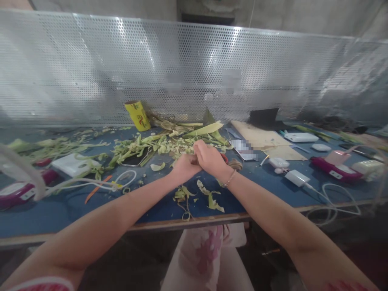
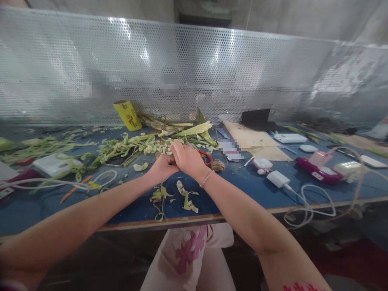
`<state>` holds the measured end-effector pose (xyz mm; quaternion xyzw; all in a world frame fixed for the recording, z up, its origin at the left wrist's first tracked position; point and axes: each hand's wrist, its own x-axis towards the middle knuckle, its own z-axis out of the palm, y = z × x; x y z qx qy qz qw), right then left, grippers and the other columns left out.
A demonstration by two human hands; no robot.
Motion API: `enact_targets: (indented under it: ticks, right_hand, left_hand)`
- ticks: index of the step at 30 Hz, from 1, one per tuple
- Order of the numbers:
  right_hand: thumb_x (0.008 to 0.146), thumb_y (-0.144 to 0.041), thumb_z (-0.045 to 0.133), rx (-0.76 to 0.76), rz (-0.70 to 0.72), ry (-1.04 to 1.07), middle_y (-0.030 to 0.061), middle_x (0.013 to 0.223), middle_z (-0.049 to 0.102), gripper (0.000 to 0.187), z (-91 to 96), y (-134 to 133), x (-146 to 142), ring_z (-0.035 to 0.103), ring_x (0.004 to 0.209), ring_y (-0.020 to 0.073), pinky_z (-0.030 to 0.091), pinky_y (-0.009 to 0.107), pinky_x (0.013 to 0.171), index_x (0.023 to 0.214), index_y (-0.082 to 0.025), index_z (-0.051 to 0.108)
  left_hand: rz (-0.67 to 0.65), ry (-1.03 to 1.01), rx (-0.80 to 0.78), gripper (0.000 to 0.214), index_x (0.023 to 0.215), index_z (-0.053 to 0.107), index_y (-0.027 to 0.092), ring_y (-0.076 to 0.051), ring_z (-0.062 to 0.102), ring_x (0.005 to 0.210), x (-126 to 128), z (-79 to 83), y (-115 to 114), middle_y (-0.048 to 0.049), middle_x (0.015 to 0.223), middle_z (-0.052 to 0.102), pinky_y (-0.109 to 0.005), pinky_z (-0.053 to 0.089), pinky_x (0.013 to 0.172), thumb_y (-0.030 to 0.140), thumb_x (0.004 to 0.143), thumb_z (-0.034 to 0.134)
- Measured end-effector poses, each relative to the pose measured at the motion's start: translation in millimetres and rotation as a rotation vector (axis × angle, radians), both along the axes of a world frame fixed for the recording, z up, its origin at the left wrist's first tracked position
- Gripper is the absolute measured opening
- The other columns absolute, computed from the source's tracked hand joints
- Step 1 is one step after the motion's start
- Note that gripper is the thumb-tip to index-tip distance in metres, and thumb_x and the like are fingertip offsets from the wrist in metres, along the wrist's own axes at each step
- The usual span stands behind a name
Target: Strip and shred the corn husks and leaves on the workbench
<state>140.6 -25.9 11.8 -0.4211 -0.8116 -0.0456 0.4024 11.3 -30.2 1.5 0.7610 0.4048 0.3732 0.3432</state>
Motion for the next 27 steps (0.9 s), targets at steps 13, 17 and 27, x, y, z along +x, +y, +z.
enact_targets:
  ticks: [13,17,27]
  right_hand:
    - [0.09,-0.033,0.03,-0.014,-0.008,0.458,0.0005,0.064,0.049,0.024,-3.7,12,1,0.047,0.056,0.0131,0.035,0.025,0.056,0.075,-0.02,0.043]
    - [0.089,-0.043,0.032,-0.246,0.078,0.809,-0.0057,0.051,0.037,0.029,-6.2,24,-2,0.038,0.041,0.0091,0.034,0.022,0.043,0.071,-0.021,0.04]
    - [0.088,-0.042,0.042,-0.528,0.189,1.232,-0.0124,0.037,0.023,0.027,4.0,23,-6,0.023,0.027,0.0061,0.025,0.019,0.027,0.07,-0.022,0.038]
  left_hand:
    - [-0.017,-0.064,-0.131,0.013,0.06,0.064,0.012,-0.006,0.034,0.042,8,-2.0,-8,0.005,0.04,0.043,-0.02,0.027,0.044,0.023,0.063,0.061]
    - [-0.047,-0.02,-0.106,0.018,0.057,0.062,0.011,-0.006,0.034,0.042,9,2.2,-8,0.0045,0.042,0.044,-0.02,0.027,0.044,0.028,0.064,0.062]
    - [-0.067,0.022,-0.039,0.016,0.055,0.058,0.013,-0.006,0.033,0.044,10,8.0,-13,0.0055,0.042,0.037,-0.02,0.029,0.047,0.023,0.067,0.058]
